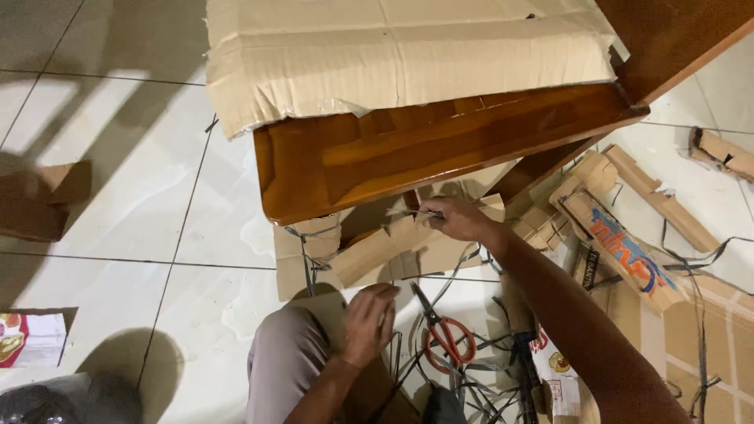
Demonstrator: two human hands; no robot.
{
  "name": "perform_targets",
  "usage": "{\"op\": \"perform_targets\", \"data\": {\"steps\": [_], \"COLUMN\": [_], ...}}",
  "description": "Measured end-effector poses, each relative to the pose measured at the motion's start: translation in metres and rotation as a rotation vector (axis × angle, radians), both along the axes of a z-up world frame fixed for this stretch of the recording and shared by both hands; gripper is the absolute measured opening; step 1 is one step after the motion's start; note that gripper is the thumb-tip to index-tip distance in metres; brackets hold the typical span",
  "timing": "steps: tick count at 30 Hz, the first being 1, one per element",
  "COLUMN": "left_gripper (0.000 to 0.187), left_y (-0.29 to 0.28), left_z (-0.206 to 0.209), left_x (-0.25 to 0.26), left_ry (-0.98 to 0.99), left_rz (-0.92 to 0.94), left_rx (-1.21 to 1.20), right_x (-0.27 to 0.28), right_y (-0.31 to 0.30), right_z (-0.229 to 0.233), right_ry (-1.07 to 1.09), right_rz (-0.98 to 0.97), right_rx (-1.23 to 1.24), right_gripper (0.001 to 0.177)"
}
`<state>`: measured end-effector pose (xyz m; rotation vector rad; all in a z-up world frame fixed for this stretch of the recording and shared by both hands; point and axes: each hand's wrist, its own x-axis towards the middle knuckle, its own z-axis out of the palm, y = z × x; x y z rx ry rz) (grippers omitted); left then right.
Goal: Wrapping wooden furniture legs with cardboard and securing them with plastic ties
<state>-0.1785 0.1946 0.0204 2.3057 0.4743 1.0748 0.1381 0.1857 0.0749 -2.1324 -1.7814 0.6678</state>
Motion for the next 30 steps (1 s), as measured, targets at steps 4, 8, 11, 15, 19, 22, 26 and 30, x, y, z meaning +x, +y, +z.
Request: {"op": "perform_targets", "data": {"steps": [4, 8, 11, 15, 19, 22, 26, 30], "left_gripper": [0.031, 0.031, 0.031, 0.054, 0.067, 0.059, 0.034, 0.02], "left_y": [-0.004, 0.004, 0.015, 0.046, 0.075, 0.091, 0.097, 0.103], "left_z": [0.004, 0.032, 0.029, 0.006, -0.017, -0.028, -0.023, -0.043], "left_x": [0.013, 0.019, 0.036, 0.07, 0.097, 0.109, 0.112, 0.119], "left_ry": [0.127, 0.172, 0.159, 0.322, 0.566, 0.44, 0.424, 0.401], "left_rz": [-0.091, -0.128, -0.079, 0.094, 0.205, 0.34, 0.361, 0.276], "left_rx": [0.013, 0.06, 0.163, 0.419, 0.593, 0.71, 0.689, 0.571], "right_x": [0.02, 0.019, 0.014, 0.011, 0.006, -0.007, -0.008, -0.009], "right_y": [-0.01, -0.01, -0.006, -0.006, -0.008, -0.009, -0.018, -0.027], "right_z": [-0.001, 0.005, 0.0, -0.026, -0.022, -0.005, -0.019, -0.022], "right_ry": [0.064, 0.154, 0.143, 0.193, 0.094, 0.025, -0.194, -0.518], "right_rz": [0.017, -0.133, -0.161, -0.222, -0.21, -0.242, -0.14, 0.006], "right_rx": [0.148, -0.015, 0.004, 0.073, 0.08, 0.187, 0.35, 0.483], "right_gripper": [0.036, 0.025, 0.028, 0.032, 0.033, 0.044, 0.031, 0.035]}}
